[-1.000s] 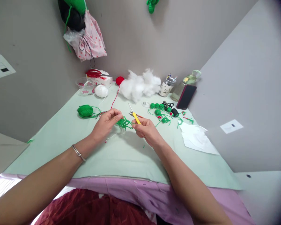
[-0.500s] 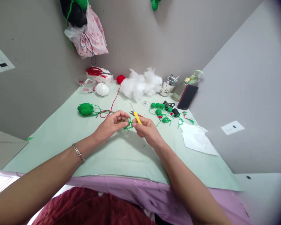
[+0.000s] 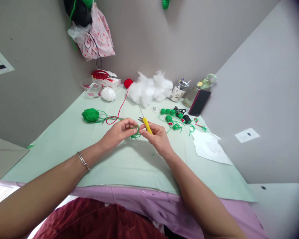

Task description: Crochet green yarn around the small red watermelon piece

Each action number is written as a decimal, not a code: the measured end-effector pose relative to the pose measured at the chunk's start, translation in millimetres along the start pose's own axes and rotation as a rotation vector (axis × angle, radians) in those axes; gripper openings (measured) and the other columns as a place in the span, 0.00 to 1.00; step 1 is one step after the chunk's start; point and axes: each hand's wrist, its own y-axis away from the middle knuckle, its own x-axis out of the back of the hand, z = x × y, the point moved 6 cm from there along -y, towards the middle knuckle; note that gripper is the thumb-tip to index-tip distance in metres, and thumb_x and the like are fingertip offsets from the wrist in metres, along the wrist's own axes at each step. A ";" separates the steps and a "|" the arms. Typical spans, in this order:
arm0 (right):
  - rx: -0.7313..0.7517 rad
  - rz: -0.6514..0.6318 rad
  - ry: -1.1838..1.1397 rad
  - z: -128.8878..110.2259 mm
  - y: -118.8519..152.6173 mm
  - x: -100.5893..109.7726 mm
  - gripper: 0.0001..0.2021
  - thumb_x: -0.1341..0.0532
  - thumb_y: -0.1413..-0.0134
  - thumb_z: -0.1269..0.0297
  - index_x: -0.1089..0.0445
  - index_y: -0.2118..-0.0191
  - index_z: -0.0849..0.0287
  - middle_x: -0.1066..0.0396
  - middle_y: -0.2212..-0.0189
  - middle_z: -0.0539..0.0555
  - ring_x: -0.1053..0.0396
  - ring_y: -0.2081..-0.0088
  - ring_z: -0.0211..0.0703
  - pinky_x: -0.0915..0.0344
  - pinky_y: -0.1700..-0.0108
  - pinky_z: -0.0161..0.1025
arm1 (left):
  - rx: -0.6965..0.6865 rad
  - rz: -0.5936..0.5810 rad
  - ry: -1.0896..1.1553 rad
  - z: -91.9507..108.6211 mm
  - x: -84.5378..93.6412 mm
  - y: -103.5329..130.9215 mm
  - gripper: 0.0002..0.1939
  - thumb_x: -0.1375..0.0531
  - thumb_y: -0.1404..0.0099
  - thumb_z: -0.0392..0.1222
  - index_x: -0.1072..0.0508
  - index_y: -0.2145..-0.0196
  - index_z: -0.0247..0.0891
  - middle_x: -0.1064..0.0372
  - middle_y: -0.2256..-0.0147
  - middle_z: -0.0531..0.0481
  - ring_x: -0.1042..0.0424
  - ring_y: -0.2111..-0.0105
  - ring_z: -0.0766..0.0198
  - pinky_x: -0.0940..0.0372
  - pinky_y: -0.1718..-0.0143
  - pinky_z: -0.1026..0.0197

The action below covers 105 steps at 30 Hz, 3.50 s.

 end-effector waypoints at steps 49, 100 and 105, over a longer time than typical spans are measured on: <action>-0.123 0.077 -0.161 13.4 -4.9 4.1 0.10 0.34 0.52 0.59 0.31 0.74 0.59 0.47 0.80 0.43 0.57 0.81 0.28 0.61 0.79 0.33 | -0.048 0.132 0.148 14.2 13.5 -2.6 0.08 0.39 0.39 0.41 0.30 0.62 0.40 0.43 0.78 0.58 0.35 0.72 0.63 0.38 0.64 0.60; -0.098 -0.051 -0.009 9.6 -2.4 -0.6 0.14 0.31 0.50 0.52 0.25 0.67 0.59 0.46 0.81 0.42 0.54 0.80 0.30 0.59 0.77 0.34 | 0.044 0.048 -0.142 -3.9 5.8 -4.7 0.10 0.38 0.38 0.49 0.28 0.67 0.39 0.36 0.74 0.54 0.39 0.79 0.68 0.44 0.78 0.64; -0.169 -0.047 -0.127 13.2 -3.8 2.1 0.13 0.29 0.54 0.56 0.26 0.71 0.61 0.46 0.82 0.42 0.55 0.81 0.28 0.61 0.78 0.34 | -0.041 0.131 -0.267 1.1 20.2 -6.4 0.07 0.38 0.39 0.46 0.29 0.67 0.40 0.35 0.73 0.54 0.39 0.76 0.66 0.43 0.74 0.63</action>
